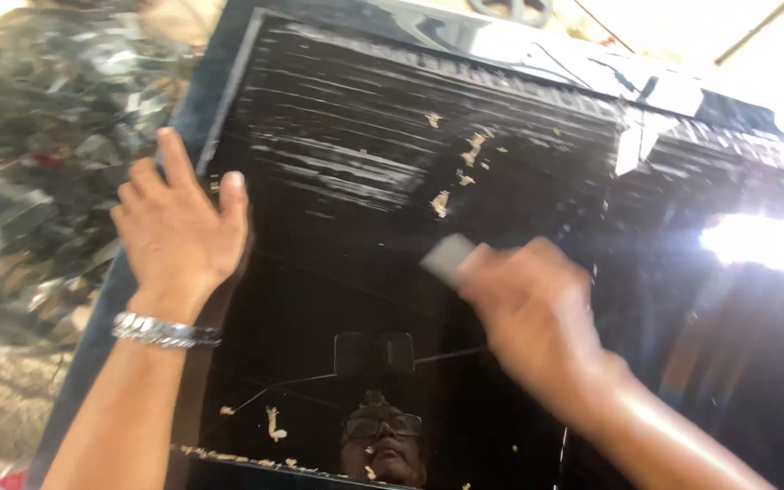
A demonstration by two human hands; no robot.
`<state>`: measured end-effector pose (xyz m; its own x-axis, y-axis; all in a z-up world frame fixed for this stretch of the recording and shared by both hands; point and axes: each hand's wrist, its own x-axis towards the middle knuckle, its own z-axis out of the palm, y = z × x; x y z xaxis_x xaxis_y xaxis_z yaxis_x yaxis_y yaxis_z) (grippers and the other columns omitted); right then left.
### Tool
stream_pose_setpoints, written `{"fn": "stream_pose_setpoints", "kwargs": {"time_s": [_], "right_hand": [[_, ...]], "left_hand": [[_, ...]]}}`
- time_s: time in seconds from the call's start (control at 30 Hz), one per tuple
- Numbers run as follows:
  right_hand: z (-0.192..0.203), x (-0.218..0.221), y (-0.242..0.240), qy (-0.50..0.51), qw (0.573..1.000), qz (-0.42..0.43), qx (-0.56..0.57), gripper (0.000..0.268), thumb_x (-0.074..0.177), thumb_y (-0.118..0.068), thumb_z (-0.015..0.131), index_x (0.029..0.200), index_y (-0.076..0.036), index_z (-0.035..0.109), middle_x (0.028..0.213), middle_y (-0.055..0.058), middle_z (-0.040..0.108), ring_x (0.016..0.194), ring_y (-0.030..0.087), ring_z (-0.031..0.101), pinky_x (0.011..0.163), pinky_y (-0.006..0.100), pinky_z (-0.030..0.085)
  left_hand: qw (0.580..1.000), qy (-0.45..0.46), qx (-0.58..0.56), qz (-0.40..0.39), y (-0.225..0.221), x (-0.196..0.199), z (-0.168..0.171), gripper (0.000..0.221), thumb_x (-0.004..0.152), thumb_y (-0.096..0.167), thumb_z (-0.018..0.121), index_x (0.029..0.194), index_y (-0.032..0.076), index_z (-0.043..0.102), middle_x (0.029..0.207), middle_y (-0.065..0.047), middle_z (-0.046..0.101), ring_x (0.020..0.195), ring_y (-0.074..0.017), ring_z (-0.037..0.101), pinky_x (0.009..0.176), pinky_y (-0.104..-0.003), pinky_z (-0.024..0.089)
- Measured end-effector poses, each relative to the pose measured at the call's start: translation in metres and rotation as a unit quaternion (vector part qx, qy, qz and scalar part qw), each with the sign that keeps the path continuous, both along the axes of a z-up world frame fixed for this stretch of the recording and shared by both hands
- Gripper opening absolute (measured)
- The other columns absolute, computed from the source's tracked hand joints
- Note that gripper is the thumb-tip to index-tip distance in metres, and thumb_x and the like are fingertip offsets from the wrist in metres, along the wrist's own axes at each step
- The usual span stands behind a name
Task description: Using a small hand-held blade to scrape off old film or adhesive residue from a flat-screen TV panel.
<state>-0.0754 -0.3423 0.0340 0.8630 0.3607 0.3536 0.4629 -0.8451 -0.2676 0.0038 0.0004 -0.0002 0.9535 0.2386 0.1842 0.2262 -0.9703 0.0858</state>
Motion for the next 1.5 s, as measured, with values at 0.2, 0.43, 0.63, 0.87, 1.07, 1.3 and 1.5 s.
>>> {"fn": "stream_pose_setpoints", "kwargs": {"time_s": [0.2,0.43,0.63,0.87,1.07,1.3,1.5], "right_hand": [[-0.011,0.002,0.040,0.007,0.984,0.152,0.097,0.018,0.106,-0.014,0.056,0.109,-0.018,0.073,0.071,0.000,0.047,0.067,0.021,0.043,0.058,0.039,0.041],[0.009,-0.022,0.066,0.378,0.899,0.102,-0.198,0.031,0.100,-0.045,0.036,0.118,-0.035,0.059,0.076,0.013,0.046,0.062,0.036,0.053,0.060,0.052,0.046],[-0.010,-0.030,0.048,-0.013,0.984,0.170,-0.043,0.025,0.094,-0.018,0.051,0.109,-0.025,0.070,0.078,-0.001,0.052,0.066,0.025,0.047,0.053,0.045,0.037],[-0.015,-0.001,0.041,0.004,0.989,-0.009,0.145,0.010,0.097,-0.008,0.074,0.105,-0.004,0.078,0.080,0.006,0.063,0.063,0.017,0.066,0.061,0.029,0.053],[-0.003,-0.009,0.063,0.316,0.930,0.086,-0.165,0.026,0.095,-0.041,0.045,0.103,-0.035,0.070,0.080,0.013,0.054,0.068,0.038,0.058,0.062,0.052,0.047],[-0.017,-0.021,0.067,0.092,0.982,0.164,0.028,0.022,0.101,-0.018,0.053,0.114,-0.023,0.070,0.076,0.004,0.047,0.067,0.026,0.048,0.056,0.044,0.042],[-0.012,-0.035,0.073,-0.035,0.972,0.201,0.112,0.017,0.100,0.005,0.057,0.109,-0.007,0.064,0.074,0.000,0.047,0.065,0.020,0.042,0.060,0.037,0.039]], "left_hand": [[0.999,-0.013,-0.036,-0.017,0.004,-0.003,-0.002,0.080,0.110,0.057,0.032,0.162,-0.002,0.023,0.141,-0.039,0.047,0.116,-0.0524,0.052,0.096,-0.061,0.043],[0.999,-0.023,-0.027,-0.024,0.007,-0.003,-0.007,0.082,0.110,0.061,0.026,0.163,-0.001,0.023,0.141,-0.037,0.047,0.112,-0.0496,0.055,0.093,-0.059,0.045],[0.999,-0.042,-0.006,-0.025,0.007,-0.003,-0.007,0.079,0.111,0.058,0.031,0.162,-0.003,0.027,0.135,-0.034,0.051,0.103,-0.0459,0.058,0.089,-0.056,0.048],[1.000,-0.020,-0.011,-0.019,0.008,-0.002,-0.009,0.080,0.111,0.059,0.030,0.163,-0.001,0.022,0.138,-0.034,0.049,0.105,-0.0449,0.057,0.090,-0.055,0.047],[0.999,-0.019,-0.014,-0.022,0.008,-0.001,-0.009,0.081,0.110,0.060,0.027,0.163,-0.001,0.023,0.138,-0.034,0.048,0.108,-0.0454,0.057,0.091,-0.055,0.047],[0.999,-0.037,-0.024,-0.028,0.008,-0.003,-0.009,0.080,0.110,0.059,0.029,0.162,-0.003,0.025,0.138,-0.034,0.049,0.107,-0.0468,0.057,0.091,-0.056,0.047],[0.999,-0.030,-0.029,-0.017,0.009,0.000,-0.004,0.079,0.111,0.058,0.033,0.162,-0.001,0.022,0.140,-0.035,0.047,0.109,-0.0466,0.056,0.093,-0.056,0.046]]}}
